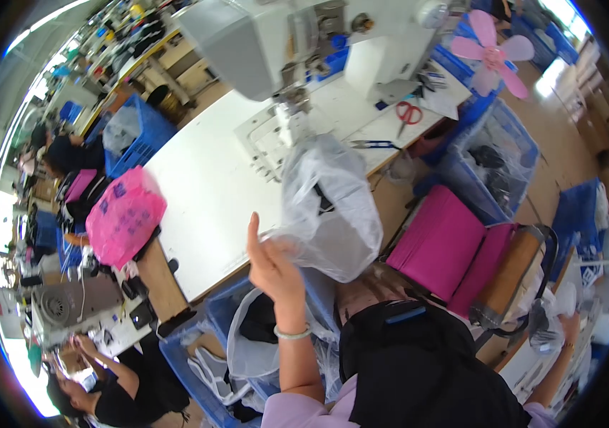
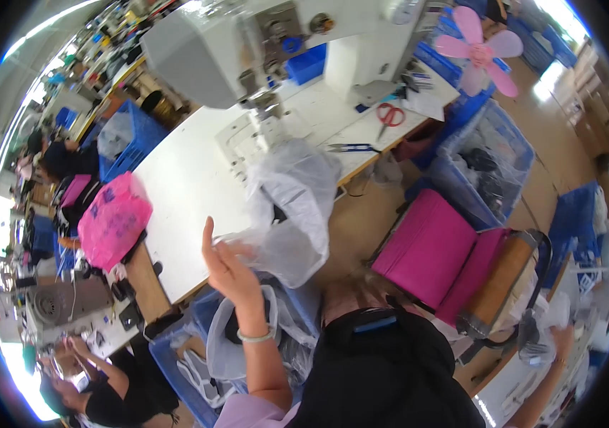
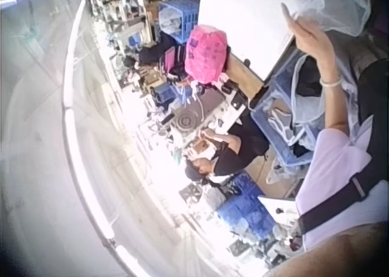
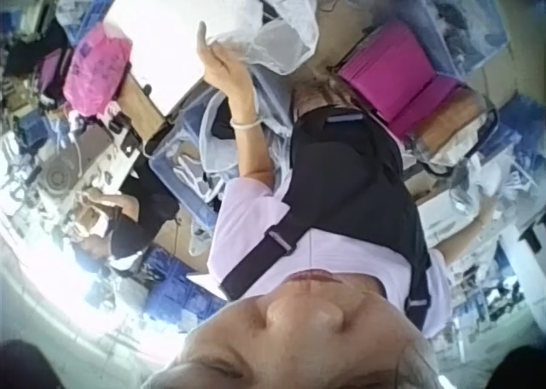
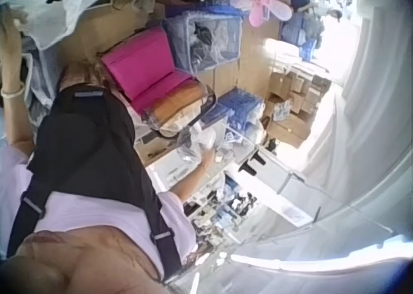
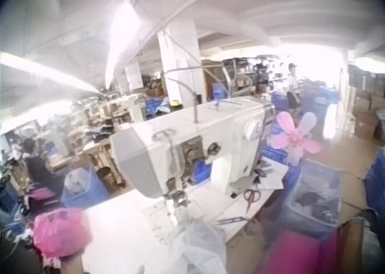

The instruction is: Gathering, inspecting, and bagging various shoe components from bins in a manufacturing area.

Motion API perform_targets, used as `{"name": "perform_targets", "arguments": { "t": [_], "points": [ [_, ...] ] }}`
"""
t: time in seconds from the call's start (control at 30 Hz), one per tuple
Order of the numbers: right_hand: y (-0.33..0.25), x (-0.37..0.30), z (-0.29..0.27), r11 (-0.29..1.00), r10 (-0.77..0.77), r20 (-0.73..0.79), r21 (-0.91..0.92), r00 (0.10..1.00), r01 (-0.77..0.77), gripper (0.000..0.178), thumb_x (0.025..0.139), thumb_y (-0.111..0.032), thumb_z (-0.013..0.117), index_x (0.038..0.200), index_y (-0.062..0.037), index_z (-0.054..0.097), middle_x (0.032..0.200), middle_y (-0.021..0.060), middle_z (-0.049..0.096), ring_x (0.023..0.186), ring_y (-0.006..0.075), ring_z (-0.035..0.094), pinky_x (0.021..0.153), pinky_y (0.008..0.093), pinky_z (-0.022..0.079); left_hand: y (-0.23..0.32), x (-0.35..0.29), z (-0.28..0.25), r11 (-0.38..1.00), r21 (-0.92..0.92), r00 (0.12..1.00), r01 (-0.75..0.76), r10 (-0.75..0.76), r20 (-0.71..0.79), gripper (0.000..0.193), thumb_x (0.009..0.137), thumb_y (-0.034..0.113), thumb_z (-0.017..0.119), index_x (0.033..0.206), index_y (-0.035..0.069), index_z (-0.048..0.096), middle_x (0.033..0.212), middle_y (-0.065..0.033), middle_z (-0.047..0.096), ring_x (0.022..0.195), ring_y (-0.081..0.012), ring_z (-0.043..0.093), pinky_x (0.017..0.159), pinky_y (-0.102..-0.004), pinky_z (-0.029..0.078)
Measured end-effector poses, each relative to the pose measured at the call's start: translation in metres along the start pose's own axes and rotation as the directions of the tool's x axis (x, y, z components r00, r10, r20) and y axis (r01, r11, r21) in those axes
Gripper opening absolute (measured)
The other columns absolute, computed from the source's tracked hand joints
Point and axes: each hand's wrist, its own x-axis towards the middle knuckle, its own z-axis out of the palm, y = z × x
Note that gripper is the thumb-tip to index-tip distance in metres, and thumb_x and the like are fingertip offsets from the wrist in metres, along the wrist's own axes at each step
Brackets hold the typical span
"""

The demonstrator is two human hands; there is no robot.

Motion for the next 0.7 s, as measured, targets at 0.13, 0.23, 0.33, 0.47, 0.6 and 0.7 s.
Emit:
{"name": "perform_targets", "arguments": {
  "t": [0.13,0.23,0.33,0.47,0.6,0.7],
  "points": [
    [0.041,0.015,0.023,0.994,-0.105,-0.137,-0.052,0.985,0.098,0.059,0.051,-0.035,0.077,0.091,0.0028,0.056,0.092,0.0220,0.061,0.088,0.0353,0.060,0.073,0.0411,0.048,-0.026,0.005,-0.006,0.981,0.195,1.000,0.019,-0.018,-0.010,0.017,0.090,0.003,0.038,0.092,0.002,0.055,0.083,-0.0117,0.057,0.080,-0.0263,0.055,0.075,-0.0360,0.043],
    [-0.034,-0.028,-0.004,0.994,-0.040,-0.118,-0.111,0.992,0.027,0.051,0.056,-0.037,0.070,0.090,-0.0001,0.061,0.089,0.0223,0.062,0.087,0.0380,0.059,0.074,0.0424,0.047,-0.044,0.019,-0.003,0.975,0.219,0.999,-0.038,0.041,-0.012,0.025,0.096,0.017,0.034,0.099,-0.003,0.049,0.104,-0.0145,0.051,0.093,-0.0242,0.053,0.078,-0.0358,0.043],
    [-0.026,-0.049,-0.009,0.998,0.056,-0.063,-0.028,0.996,-0.058,0.048,0.058,-0.035,0.067,0.091,-0.0007,0.063,0.089,0.0213,0.063,0.086,0.0362,0.060,0.074,0.0425,0.047,-0.033,0.020,0.031,0.951,-0.278,0.990,-0.137,0.141,-0.007,0.030,0.096,0.025,0.036,0.103,-0.003,0.042,0.105,-0.0130,0.047,0.095,-0.0241,0.050,0.081,-0.0369,0.041],
    [0.000,-0.061,0.003,0.988,0.030,-0.123,0.157,0.992,-0.010,0.041,0.062,-0.026,0.065,0.093,0.0002,0.062,0.086,0.0209,0.063,0.084,0.0363,0.060,0.074,0.0422,0.047,-0.033,0.033,0.050,0.951,-0.246,0.928,-0.186,0.252,0.274,0.036,0.095,0.035,0.033,0.094,0.000,0.043,0.093,-0.0098,0.046,0.084,-0.0206,0.048,0.076,-0.0314,0.041],
    [0.050,-0.055,0.036,0.902,0.094,-0.264,0.431,0.960,0.031,0.038,0.067,-0.024,0.065,0.089,0.0059,0.060,0.082,0.0239,0.062,0.082,0.0376,0.060,0.073,0.0416,0.046,-0.014,0.049,0.045,0.979,-0.195,0.820,0.060,0.063,0.569,0.049,0.085,0.044,0.046,0.103,-0.002,0.045,0.094,-0.0110,0.044,0.087,-0.0220,0.045,0.077,-0.0359,0.040],
    [0.036,-0.040,0.046,0.884,0.113,-0.209,0.467,0.971,-0.003,0.044,0.070,-0.031,0.066,0.087,0.0092,0.058,0.081,0.0261,0.061,0.080,0.0376,0.060,0.071,0.0421,0.045,-0.005,0.059,0.025,0.909,0.046,0.656,-0.415,0.263,0.707,0.069,0.074,0.032,0.064,0.130,0.003,0.037,0.109,-0.0115,0.045,0.096,-0.0283,0.048,0.089,-0.0361,0.037]
  ]
}}
